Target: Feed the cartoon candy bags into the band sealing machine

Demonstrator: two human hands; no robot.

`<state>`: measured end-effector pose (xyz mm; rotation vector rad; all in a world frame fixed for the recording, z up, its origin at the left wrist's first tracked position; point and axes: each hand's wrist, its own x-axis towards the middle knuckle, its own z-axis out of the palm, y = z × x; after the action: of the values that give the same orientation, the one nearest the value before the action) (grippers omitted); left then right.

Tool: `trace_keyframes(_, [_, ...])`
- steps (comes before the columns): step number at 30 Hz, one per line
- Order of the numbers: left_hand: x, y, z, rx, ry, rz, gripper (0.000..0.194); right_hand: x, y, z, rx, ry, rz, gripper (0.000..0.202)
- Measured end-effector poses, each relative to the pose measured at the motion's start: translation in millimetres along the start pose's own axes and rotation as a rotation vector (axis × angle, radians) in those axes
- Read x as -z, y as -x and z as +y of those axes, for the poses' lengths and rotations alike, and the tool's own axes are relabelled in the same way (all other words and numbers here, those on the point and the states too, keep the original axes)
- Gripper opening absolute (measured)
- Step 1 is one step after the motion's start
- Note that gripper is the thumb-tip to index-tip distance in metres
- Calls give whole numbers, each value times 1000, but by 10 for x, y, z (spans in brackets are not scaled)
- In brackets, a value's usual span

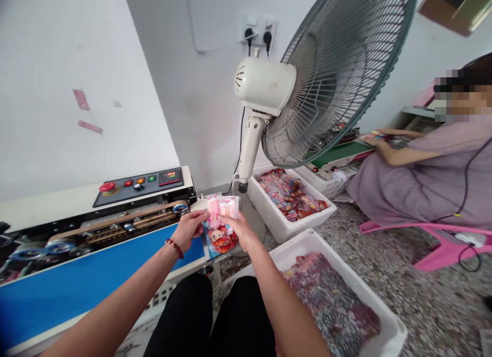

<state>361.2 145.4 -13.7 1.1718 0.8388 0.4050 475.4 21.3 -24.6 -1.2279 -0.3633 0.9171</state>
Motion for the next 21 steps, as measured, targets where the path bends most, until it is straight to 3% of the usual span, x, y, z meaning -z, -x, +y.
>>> trace_keyframes(6, [128,-53,-58,36,8,41,38,13,-43,-15,-8,20,20,55])
trace_keyframes(17, [522,-210,-40,89,-272,178,21,48,-94,2,-72,14,72,49])
trace_keyframes(21, [754,-140,-40,86,-356,208,21,24,-88,9,-66,26,56,51])
